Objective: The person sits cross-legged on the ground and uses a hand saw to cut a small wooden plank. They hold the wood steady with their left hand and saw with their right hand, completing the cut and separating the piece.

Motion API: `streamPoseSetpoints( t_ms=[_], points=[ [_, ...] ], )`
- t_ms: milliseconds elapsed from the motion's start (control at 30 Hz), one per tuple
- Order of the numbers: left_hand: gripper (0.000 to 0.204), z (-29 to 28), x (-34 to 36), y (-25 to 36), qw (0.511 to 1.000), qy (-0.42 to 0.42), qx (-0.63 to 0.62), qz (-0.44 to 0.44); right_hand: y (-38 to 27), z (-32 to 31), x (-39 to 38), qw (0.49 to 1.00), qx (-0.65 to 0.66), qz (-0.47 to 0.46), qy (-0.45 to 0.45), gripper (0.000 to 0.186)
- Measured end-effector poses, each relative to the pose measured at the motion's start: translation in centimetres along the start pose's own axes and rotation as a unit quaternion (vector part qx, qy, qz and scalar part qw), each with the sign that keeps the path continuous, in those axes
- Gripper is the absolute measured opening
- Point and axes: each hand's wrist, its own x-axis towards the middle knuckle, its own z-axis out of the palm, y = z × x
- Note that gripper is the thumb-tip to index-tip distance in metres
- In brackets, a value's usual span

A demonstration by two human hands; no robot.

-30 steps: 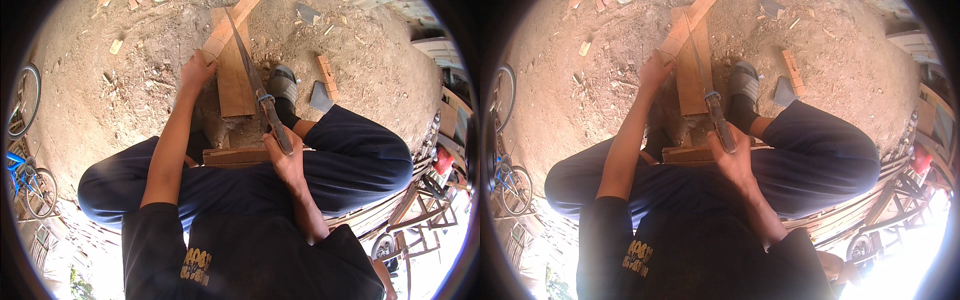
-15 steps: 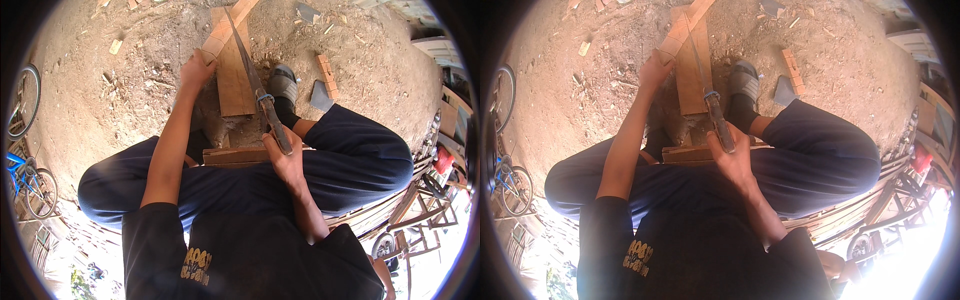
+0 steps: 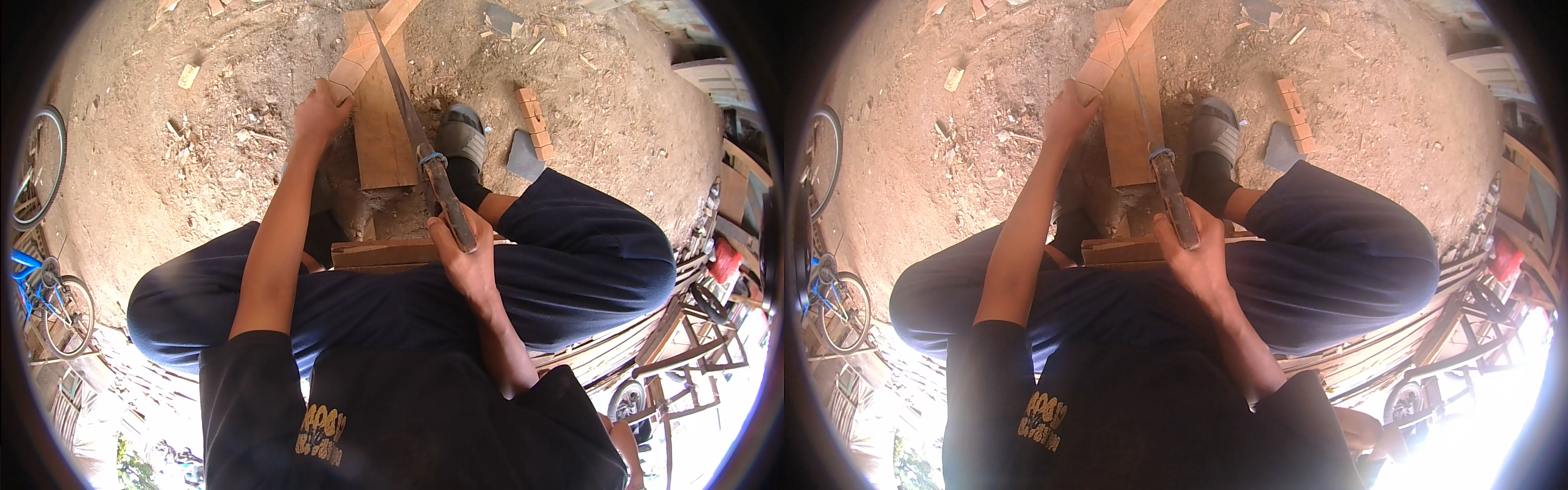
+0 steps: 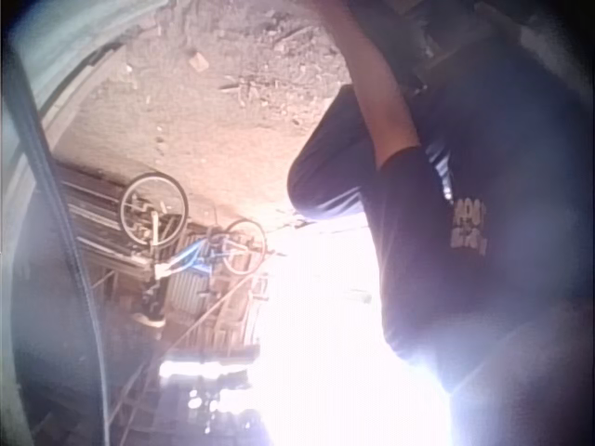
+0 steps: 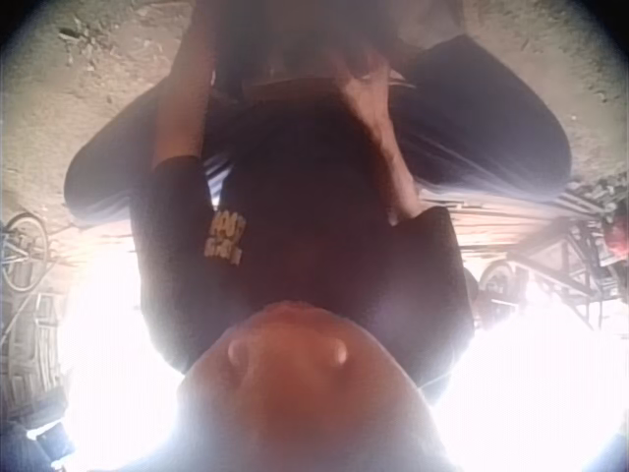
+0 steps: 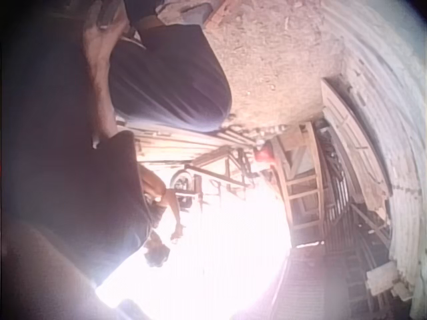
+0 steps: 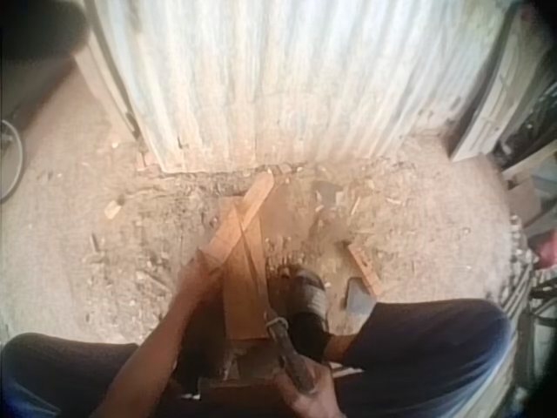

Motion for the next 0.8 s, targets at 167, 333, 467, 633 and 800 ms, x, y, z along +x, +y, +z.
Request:
streamPoseSetpoints(
  t_ms=[167, 333, 467, 633, 800],
  points=[
    [0.058, -0.12, -0.04, 0.1, 1.0, -0.004, 0.004, -0.004, 0.02, 0.03, 0.0, 1.0, 0.005, -0.001, 0.0, 0.017],
    [0.059, 0.04, 0.02, 0.01, 1.0, -0.005, 0.002, -0.003, 0.09, 0.06, 0.03, 1.0, 0.0, 0.0, 0.001, 0.017],
    [0.06, 0.08, 0.12, -0.07, 1.0, -0.007, 0.002, -0.002, 0.07, 0.05, 0.04, 1.0, -0.002, -0.002, 0.001, 0.017],
    [0.06, 0.0, 0.11, -0.01, 1.0, -0.006, 0.005, 0.001, -0.05, 0.08, 0.0, 1.0, 0.007, 0.002, 0.0, 0.017],
    [0.06, 0.03, 0.06, -0.02, 1.0, -0.002, 0.011, 0.002, -0.22, 0.05, -0.03, 1.0, 0.003, 0.006, -0.002, 0.017]
  ],
)
